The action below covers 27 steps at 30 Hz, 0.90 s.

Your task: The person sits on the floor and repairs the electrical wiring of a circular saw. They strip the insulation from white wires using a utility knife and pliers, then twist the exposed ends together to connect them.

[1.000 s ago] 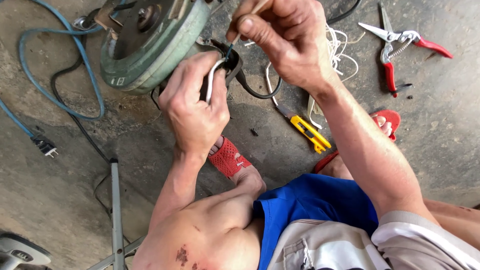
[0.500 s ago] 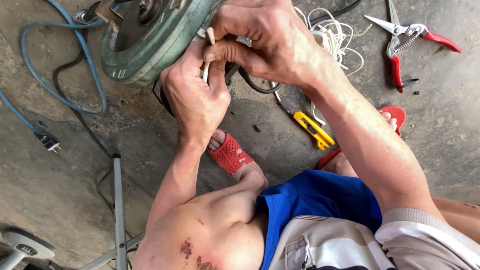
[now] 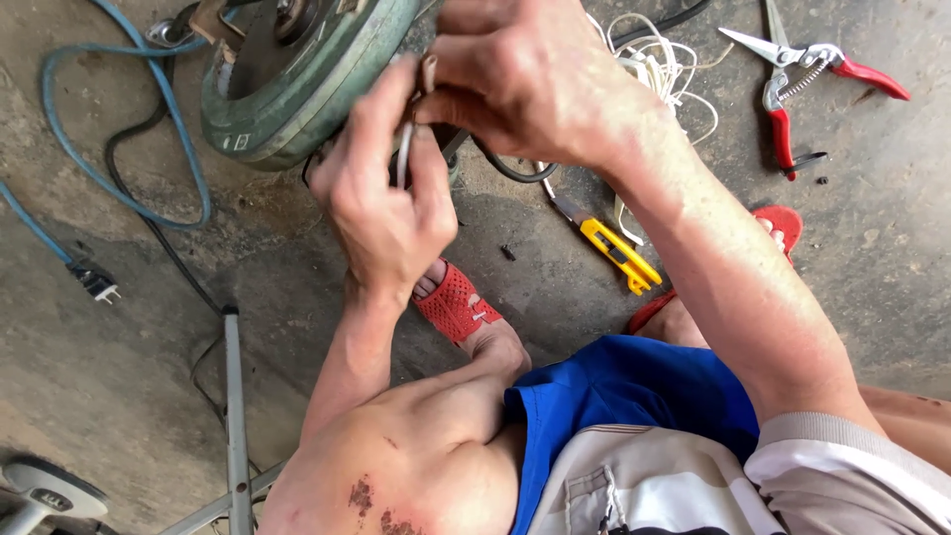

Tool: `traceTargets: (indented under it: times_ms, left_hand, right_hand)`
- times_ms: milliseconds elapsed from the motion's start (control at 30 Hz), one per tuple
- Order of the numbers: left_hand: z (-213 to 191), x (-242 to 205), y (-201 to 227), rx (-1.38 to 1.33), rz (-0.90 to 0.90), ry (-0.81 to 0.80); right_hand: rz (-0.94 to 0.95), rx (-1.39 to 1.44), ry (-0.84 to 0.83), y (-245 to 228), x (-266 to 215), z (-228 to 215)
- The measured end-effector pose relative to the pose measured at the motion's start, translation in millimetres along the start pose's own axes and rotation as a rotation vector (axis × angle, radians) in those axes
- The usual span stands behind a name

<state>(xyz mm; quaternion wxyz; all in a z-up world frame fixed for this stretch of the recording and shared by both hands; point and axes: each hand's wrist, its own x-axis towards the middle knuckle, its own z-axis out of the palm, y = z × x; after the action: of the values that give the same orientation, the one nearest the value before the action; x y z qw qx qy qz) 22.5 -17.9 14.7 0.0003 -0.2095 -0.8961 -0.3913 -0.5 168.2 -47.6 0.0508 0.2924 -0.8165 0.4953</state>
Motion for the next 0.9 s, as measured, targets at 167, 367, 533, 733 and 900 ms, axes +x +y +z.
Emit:
traceTargets:
  times_ms: [167,367,533,733,900]
  left_hand:
    - [-24.5,16.2,20.7,0.048,0.217,-0.054]
    - [-29.2,17.9,10.8,0.065,0.114,-0.06]
    - [-33.7,13.2,12.4,0.099,0.108,-0.138]
    - [-30.4,0.4,7.9,0.397,0.224,-0.097]
    - [-26.4,-6.3,5.0,0.558,0.26,-0.087]
  right_hand:
    - [-0.043,-0.434,-0.12,1.9,9.0,12.0]
    - [0.113,0.155,-0.18,18.2,-5.1,-6.2]
    - [0.293,0.417,-0.12,21.6,-28.5,-11.8]
    - [0.248,0.454,-0.015,22.9,-29.3,-1.9]
    - [0.297,0.477,-0.02,18.7,-25.3,-0.1]
